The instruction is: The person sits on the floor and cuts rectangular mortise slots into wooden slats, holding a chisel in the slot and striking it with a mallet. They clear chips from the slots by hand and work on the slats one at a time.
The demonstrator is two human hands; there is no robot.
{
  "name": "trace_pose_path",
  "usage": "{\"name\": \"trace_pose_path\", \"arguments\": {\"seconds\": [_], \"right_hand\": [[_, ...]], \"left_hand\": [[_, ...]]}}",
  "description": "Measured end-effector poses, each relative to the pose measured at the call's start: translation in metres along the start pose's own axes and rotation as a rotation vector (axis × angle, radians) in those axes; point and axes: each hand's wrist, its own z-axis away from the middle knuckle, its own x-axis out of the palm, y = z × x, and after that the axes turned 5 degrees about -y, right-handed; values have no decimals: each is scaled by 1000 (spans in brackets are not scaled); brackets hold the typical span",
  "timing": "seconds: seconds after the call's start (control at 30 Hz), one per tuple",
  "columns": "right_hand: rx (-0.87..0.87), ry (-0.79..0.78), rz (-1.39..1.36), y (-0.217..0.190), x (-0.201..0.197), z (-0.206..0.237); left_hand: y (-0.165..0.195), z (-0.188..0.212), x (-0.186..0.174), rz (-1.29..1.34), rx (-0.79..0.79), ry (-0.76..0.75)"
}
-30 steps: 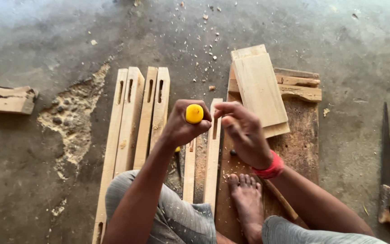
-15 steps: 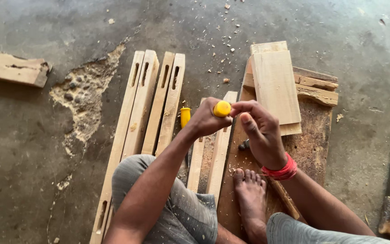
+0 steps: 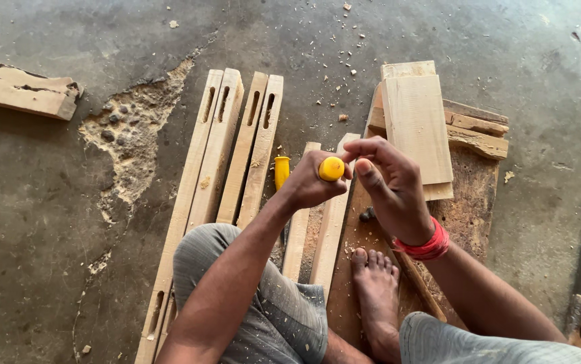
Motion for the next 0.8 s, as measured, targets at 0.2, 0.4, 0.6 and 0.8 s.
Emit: {"name": "trace_pose_path", "arguments": {"seconds": [0.2, 0.4, 0.6, 0.8], "right_hand": [[-39, 24, 174, -36, -13, -37], [-324, -4, 542, -72, -22, -87], [14, -376, 831, 22, 60, -81], [-369, -181, 698, -37, 4, -92]], "left_hand": [[3, 4, 1, -76, -17, -21], [-17, 7, 4, -117, -38, -55], [-63, 4, 13, 308, 82, -70], [-85, 1, 4, 41, -141, -197]]}}
